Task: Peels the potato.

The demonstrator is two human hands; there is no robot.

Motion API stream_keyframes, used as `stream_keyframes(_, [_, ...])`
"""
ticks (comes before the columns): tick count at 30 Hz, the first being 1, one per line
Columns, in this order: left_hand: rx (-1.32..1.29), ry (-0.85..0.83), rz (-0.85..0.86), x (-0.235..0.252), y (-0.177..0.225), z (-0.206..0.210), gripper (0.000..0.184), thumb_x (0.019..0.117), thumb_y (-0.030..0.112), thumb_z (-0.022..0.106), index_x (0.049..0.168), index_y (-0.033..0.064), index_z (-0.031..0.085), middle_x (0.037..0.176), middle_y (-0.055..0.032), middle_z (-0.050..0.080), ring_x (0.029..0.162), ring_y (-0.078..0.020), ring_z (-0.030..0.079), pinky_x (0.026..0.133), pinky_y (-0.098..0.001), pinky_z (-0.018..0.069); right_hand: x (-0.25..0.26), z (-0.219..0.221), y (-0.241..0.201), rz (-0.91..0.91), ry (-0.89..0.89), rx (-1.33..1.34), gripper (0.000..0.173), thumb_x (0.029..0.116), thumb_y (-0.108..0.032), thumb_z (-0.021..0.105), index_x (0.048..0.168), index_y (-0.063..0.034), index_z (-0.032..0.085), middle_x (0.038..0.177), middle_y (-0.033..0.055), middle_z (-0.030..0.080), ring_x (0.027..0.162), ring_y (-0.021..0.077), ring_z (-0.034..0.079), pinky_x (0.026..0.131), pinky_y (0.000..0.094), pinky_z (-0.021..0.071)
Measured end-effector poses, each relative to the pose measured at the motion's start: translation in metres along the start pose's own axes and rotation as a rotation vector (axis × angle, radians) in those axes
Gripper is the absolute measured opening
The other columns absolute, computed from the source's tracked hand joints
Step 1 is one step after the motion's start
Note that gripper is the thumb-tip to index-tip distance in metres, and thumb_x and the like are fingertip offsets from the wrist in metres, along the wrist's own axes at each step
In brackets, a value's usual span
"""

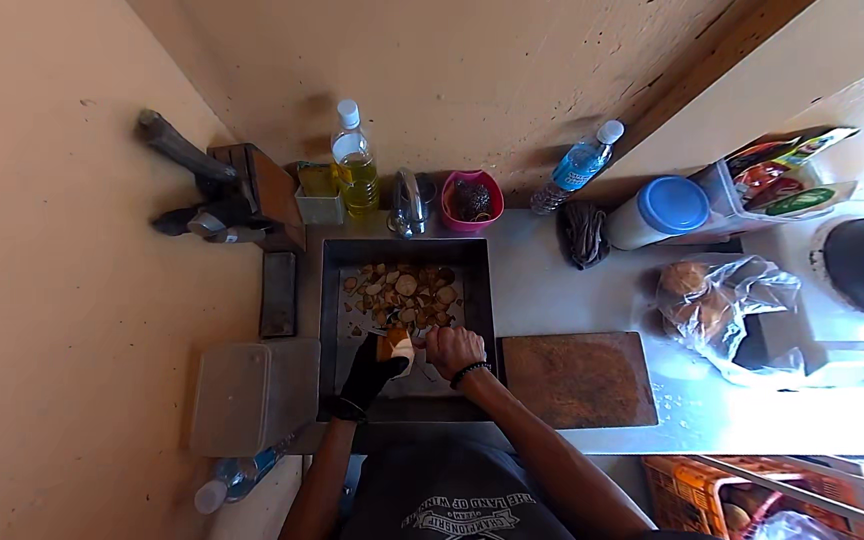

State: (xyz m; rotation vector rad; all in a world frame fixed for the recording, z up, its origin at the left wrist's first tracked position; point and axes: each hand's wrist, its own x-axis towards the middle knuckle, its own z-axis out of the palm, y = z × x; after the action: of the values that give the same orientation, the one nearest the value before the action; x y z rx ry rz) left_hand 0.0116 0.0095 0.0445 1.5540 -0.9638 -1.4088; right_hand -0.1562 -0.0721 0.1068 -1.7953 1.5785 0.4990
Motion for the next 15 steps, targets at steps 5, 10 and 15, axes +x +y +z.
stream_keyframes(5, [-0.009,-0.039,0.100,-0.010,0.001,-0.018,0.085,0.0686,0.036,0.085,0.135,-0.0060,0.052,0.118,-0.0121,0.067,0.105,-0.0130,0.067,0.093,-0.0311,0.0564,0.023,0.023,0.016,0.092,-0.094,0.037,0.055,0.1094,-0.035,0.023,0.121,-0.0036,0.068,0.124,0.0203,0.069,0.120,0.0372,0.065,0.093,0.0588,0.0511])
stream_keyframes(10, [-0.076,-0.191,0.315,-0.013,0.071,-0.057,0.095,0.0623,0.034,0.092,0.141,0.0031,0.047,0.125,-0.0043,0.065,0.111,-0.0108,0.065,0.097,-0.0299,0.0565,0.047,0.062,0.057,0.201,-0.251,0.298,0.062,0.1128,-0.035,0.016,0.130,0.0024,0.063,0.135,0.0241,0.063,0.129,0.0369,0.059,0.107,0.0560,0.0441])
stream_keyframes(15, [-0.171,-0.061,0.388,0.014,0.050,-0.047,0.099,0.0609,0.031,0.088,0.145,0.0011,0.045,0.137,-0.0106,0.060,0.116,-0.0183,0.063,0.096,-0.0374,0.0558,0.044,0.045,0.042,0.122,-0.123,0.485,0.063,0.1132,-0.035,0.017,0.116,0.0039,0.066,0.113,0.0243,0.068,0.107,0.0367,0.066,0.096,0.0546,0.0485])
